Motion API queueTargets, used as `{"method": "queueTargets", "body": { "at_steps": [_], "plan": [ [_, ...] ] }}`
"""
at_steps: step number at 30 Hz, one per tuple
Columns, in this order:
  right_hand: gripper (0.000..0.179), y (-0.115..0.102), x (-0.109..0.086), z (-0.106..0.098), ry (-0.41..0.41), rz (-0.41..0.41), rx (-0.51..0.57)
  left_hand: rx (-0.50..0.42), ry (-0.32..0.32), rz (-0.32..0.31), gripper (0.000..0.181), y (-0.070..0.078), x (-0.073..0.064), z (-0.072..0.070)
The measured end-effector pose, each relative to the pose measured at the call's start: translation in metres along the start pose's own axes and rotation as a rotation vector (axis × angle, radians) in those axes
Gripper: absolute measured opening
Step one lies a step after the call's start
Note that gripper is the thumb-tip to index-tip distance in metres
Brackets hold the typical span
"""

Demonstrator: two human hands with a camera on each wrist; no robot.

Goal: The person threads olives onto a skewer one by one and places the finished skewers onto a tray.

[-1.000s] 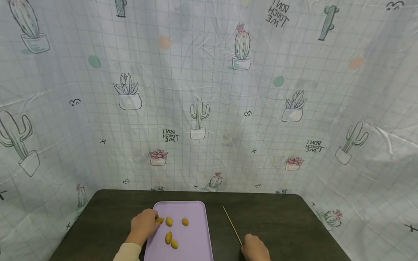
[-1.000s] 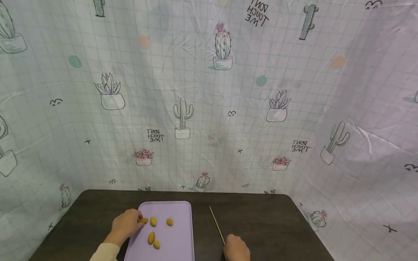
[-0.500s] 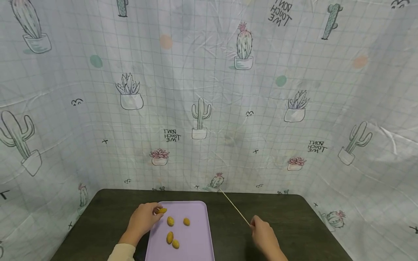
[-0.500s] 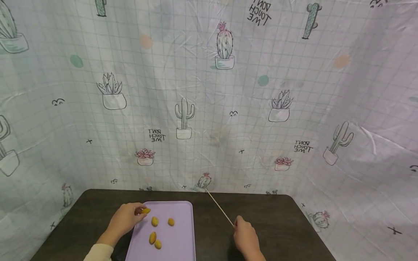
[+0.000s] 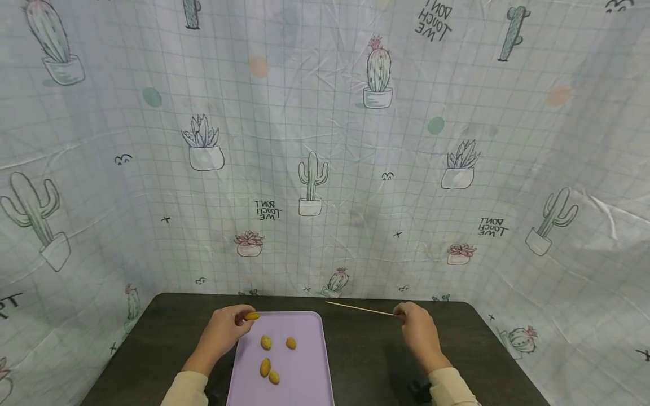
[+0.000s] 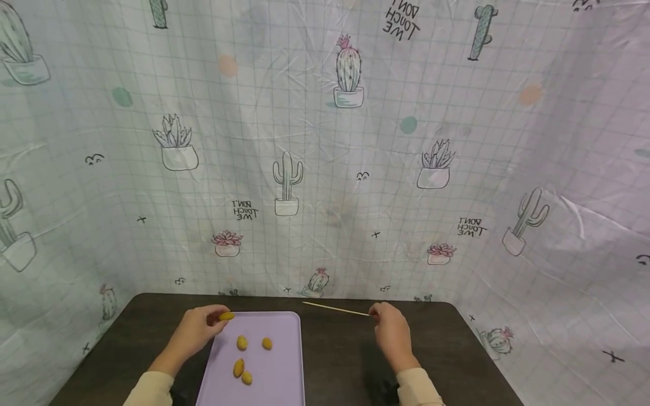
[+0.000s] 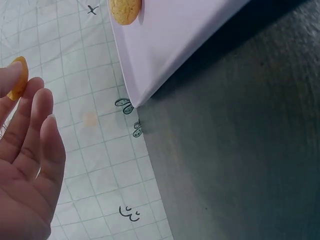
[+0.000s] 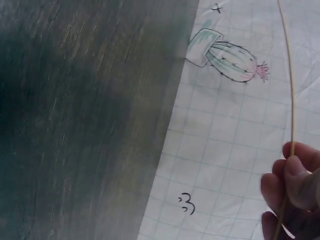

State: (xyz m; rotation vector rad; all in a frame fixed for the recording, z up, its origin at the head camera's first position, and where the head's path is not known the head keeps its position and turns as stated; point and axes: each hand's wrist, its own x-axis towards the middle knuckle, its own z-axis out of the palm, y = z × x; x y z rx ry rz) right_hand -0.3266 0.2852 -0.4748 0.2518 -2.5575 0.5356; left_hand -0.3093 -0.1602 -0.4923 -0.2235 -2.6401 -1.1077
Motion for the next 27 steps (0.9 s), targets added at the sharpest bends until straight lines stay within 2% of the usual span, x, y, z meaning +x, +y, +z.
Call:
{"method": "queueTargets", "body": {
  "at_steps": [8, 20, 27],
  "plan": [
    [0.023, 0.004, 0.009, 0.01, 0.09, -0.065, 0.002, -0.053, 0.025, -0.018, 0.024, -0.001, 0.001, 0.001],
    [0.02, -0.016, 0.014, 0.01, 0.06, -0.048, 0.006, -0.097, 0.045, -0.005, 0.025, 0.0, 0.003, 0.0],
    [0.02, -0.025, 0.015, 0.011, 0.082, -0.08, 0.035, -0.158, 0.052, 0.022, 0.023, 0.002, 0.003, 0.005]
  ]
}}
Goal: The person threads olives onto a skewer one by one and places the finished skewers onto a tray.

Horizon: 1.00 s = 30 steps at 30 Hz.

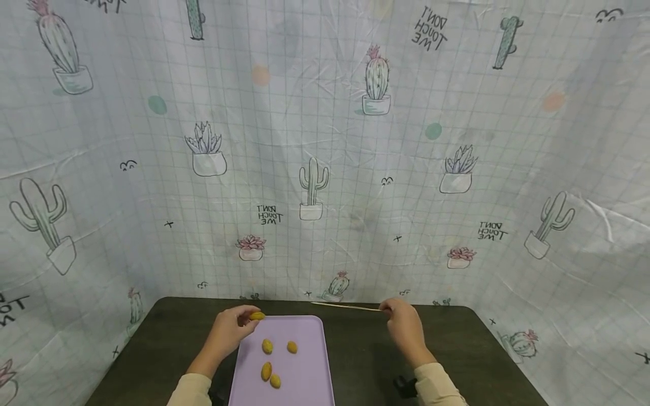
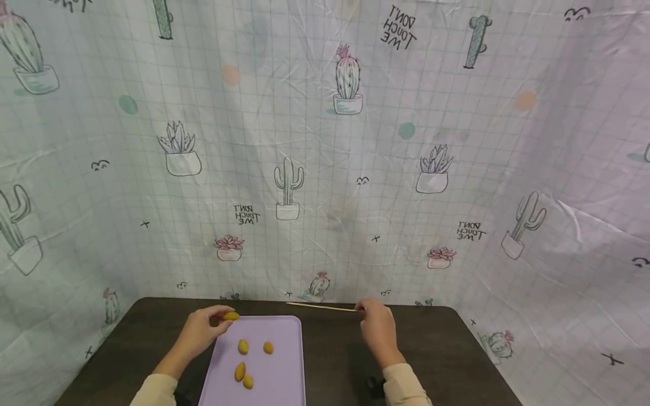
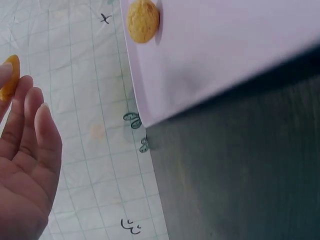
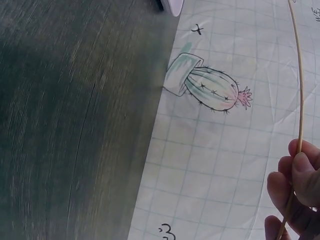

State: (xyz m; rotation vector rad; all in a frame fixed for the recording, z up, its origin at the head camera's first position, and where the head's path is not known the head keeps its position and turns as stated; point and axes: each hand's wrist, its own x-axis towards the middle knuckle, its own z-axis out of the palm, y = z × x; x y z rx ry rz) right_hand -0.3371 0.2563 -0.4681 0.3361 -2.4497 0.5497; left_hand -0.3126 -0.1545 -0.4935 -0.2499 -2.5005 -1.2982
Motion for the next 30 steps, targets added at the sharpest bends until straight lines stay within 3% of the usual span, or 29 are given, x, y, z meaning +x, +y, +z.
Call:
{"method": "queueTargets", "body": {
  "at_steps": [12, 30],
  "plan": [
    [0.024, -0.004, 0.004, 0.006, 0.065, -0.061, 0.005, -0.034, -0.014, 0.009, 0.023, 0.005, 0.004, 0.01],
    [0.026, -0.021, 0.008, 0.013, 0.078, -0.079, 0.029, -0.044, -0.006, 0.056, 0.021, 0.013, 0.007, 0.017]
  ]
}}
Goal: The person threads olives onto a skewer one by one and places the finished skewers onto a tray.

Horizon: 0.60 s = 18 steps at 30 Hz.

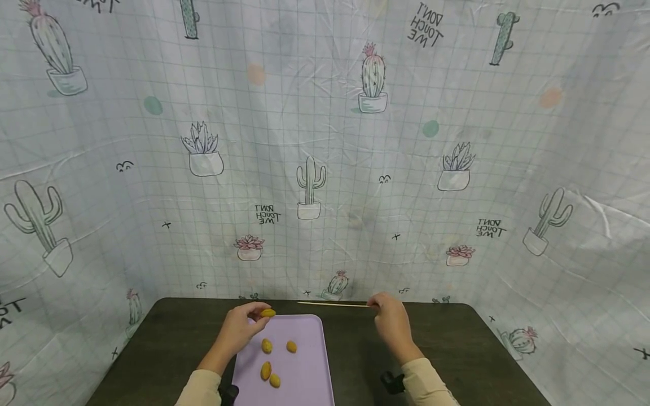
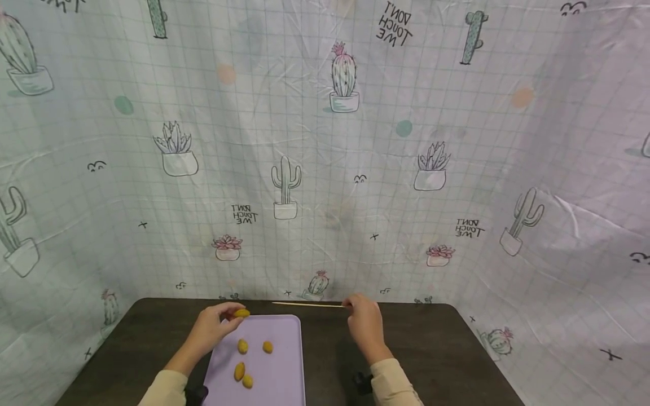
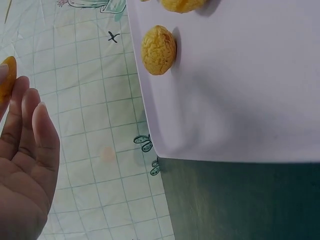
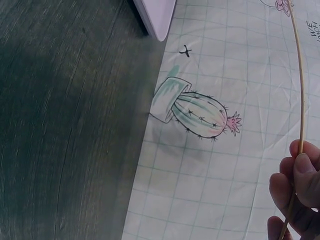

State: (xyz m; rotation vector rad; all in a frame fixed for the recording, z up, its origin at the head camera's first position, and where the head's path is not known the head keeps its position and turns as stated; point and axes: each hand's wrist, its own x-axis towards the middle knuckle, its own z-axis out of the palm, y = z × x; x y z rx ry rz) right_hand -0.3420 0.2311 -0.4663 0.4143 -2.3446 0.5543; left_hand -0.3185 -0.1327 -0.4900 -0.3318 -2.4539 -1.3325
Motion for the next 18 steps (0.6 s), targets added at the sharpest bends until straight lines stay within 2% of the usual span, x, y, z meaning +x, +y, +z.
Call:
{"method": "queueTargets", "body": {
  "at_steps": [11, 18],
  "plan": [
    [0.03, -0.005, 0.001, 0.003, -0.03, 0.027, -0.002, -0.012, -0.009, -0.026, 0.021, 0.004, 0.002, 0.002],
    [0.024, -0.011, 0.0, 0.007, -0.039, 0.021, 0.028, -0.022, -0.015, -0.043, 0.021, 0.008, 0.003, 0.002]
  ]
}}
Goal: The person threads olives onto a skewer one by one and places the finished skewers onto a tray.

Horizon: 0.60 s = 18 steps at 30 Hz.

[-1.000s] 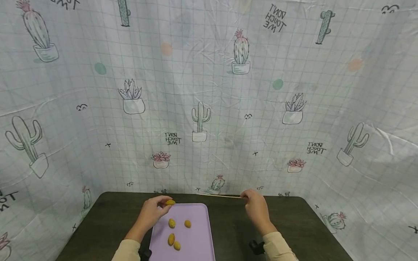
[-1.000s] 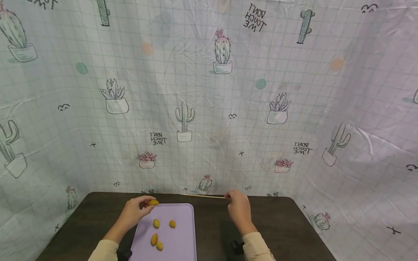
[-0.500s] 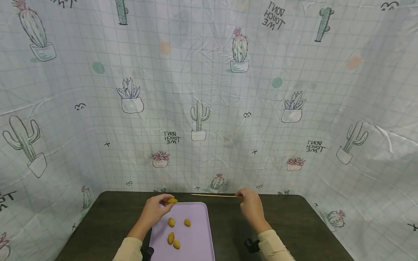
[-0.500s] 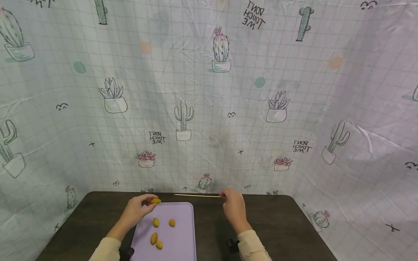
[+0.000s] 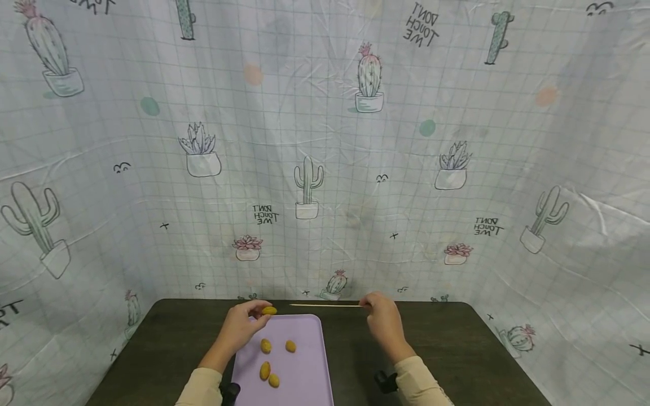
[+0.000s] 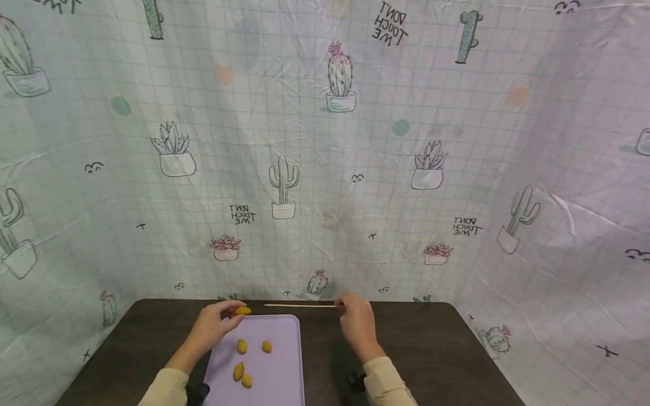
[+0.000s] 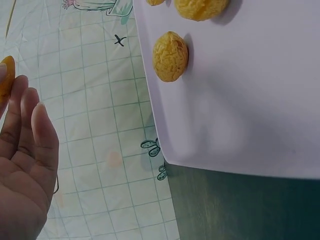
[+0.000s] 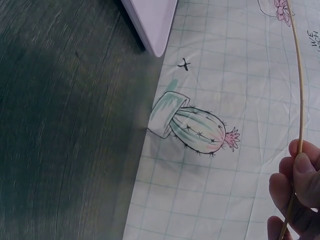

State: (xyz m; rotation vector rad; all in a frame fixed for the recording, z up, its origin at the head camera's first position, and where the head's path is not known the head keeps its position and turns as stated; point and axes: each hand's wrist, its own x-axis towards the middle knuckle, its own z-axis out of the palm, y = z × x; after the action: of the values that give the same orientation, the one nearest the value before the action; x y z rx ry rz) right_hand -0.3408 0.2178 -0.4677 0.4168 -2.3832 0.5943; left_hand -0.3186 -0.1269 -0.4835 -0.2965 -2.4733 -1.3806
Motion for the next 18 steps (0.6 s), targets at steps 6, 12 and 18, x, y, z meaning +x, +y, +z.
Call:
{"method": "queueTargets", "body": {
  "at_steps": [6, 12, 18],
  "plan": [
    [0.028, -0.0046, 0.0001, 0.0032, 0.011, -0.013, 0.009, 0.008, -0.01, 0.012, 0.021, 0.0007, 0.0004, 0.0013],
    [0.028, -0.0062, 0.0004, 0.0058, 0.013, -0.019, -0.011, -0.001, -0.015, 0.021, 0.021, 0.0013, 0.0027, 0.0042],
    [0.026, -0.0081, 0.0013, 0.0068, 0.016, -0.028, 0.0, 0.006, -0.013, 0.043, 0.02, 0.0036, 0.0027, 0.006]
  ]
}}
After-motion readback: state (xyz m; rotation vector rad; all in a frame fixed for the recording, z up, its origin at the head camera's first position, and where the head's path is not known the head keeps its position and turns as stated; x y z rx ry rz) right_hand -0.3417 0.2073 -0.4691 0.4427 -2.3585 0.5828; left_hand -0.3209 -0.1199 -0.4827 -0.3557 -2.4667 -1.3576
